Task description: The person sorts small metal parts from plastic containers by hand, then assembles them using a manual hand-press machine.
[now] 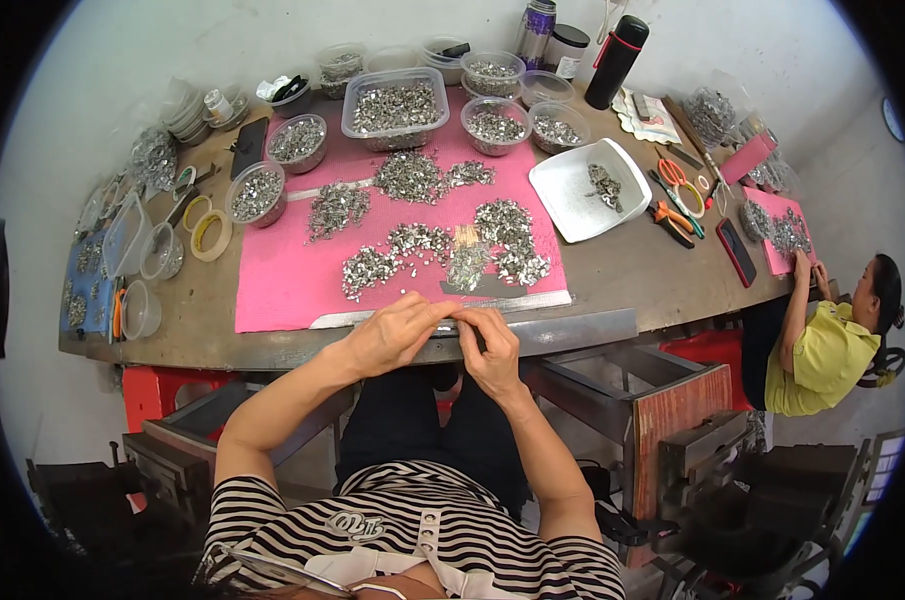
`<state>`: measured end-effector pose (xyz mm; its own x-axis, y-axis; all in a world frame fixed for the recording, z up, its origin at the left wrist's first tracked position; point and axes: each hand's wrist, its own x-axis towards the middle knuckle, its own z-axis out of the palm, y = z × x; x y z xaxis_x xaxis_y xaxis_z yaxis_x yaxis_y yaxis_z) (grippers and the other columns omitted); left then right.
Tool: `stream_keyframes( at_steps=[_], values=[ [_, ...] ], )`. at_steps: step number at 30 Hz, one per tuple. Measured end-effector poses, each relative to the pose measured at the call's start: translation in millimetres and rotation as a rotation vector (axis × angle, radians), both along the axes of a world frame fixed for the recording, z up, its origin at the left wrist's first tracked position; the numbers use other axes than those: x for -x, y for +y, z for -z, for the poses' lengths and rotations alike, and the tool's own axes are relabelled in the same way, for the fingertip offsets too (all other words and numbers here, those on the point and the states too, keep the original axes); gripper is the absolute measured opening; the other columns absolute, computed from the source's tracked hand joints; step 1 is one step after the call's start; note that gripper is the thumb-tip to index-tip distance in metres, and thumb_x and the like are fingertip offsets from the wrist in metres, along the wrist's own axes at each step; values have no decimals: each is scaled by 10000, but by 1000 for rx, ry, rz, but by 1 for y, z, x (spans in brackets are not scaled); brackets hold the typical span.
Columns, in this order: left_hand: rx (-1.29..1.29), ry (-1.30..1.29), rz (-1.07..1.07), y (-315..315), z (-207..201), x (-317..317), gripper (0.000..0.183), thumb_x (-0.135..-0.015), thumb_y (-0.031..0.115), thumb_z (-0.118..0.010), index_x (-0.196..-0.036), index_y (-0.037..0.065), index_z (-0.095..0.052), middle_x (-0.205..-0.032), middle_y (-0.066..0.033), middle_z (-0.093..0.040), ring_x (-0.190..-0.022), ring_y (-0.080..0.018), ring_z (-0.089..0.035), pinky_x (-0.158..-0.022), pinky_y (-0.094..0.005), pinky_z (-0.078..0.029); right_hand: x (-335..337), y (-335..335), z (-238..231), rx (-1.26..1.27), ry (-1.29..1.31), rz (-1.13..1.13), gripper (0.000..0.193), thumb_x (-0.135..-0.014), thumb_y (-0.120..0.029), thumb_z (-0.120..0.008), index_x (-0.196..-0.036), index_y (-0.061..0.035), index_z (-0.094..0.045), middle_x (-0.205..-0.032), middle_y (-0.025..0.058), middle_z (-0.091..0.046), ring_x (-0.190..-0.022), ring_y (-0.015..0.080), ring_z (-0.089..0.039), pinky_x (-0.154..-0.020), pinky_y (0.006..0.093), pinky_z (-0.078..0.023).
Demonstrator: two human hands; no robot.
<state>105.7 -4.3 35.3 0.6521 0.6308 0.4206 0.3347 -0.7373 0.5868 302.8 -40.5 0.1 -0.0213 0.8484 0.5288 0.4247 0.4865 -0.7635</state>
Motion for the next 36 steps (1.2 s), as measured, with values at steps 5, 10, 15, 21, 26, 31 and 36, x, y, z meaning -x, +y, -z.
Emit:
stream_keyframes(
  at_steps=[5,10,15,21,26,31,36],
  values=[
    [64,-124,-16,1,4,3,499,-865,-60,-644,-1349,24,-560,-922,-116,-654,-859,-280,-619,-785,-381,-532,0,-1,-1,29,1,-4,158,-868,58,-664,-1015,6,-689,-950,133,-692,-840,275,-662,-747,352,-525],
    [188,-229,-72,-4,9,2,514,-853,-76,-636,-1348,46,-570,-883,-99,-623,-848,-268,-610,-761,-378,-526,-1,-1,0,22,-9,1,157,-869,56,-662,-1015,5,-690,-951,132,-691,-845,278,-663,-748,355,-525],
    [110,-193,-64,-4,8,3,535,-851,-81,-626,-1367,35,-548,-889,-101,-620,-862,-275,-606,-755,-383,-530,1,0,0,16,-12,0,161,-861,63,-664,-1011,9,-686,-951,133,-690,-846,282,-665,-752,358,-526],
    [-127,14,-13,-5,0,-4,564,-813,-64,-593,-1368,24,-540,-915,-118,-603,-867,-295,-582,-745,-407,-528,-2,0,3,16,-4,25,157,-859,73,-661,-1004,17,-677,-951,140,-689,-843,292,-666,-751,360,-529],
    [-177,84,-33,-17,7,-8,535,-800,-50,-655,-1326,6,-571,-883,-122,-592,-925,-303,-598,-778,-392,-525,-2,2,2,-3,-28,0,165,-857,66,-667,-1014,15,-673,-961,146,-690,-860,308,-665,-774,374,-519],
    [-267,-78,-219,-24,19,-13,387,-798,-49,-641,-1183,-12,-638,-915,-125,-606,-885,-307,-587,-807,-400,-524,-4,27,-18,-91,-197,-13,147,-850,40,-681,-992,4,-672,-951,133,-665,-863,315,-634,-777,394,-490],
    [-181,-198,-305,-29,27,-18,243,-823,-20,-685,-1064,4,-666,-930,-123,-611,-895,-311,-590,-819,-409,-509,-7,64,-11,-124,-449,-28,104,-839,-13,-708,-938,-41,-699,-877,91,-576,-862,294,-563,-760,408,-443]
  ],
)
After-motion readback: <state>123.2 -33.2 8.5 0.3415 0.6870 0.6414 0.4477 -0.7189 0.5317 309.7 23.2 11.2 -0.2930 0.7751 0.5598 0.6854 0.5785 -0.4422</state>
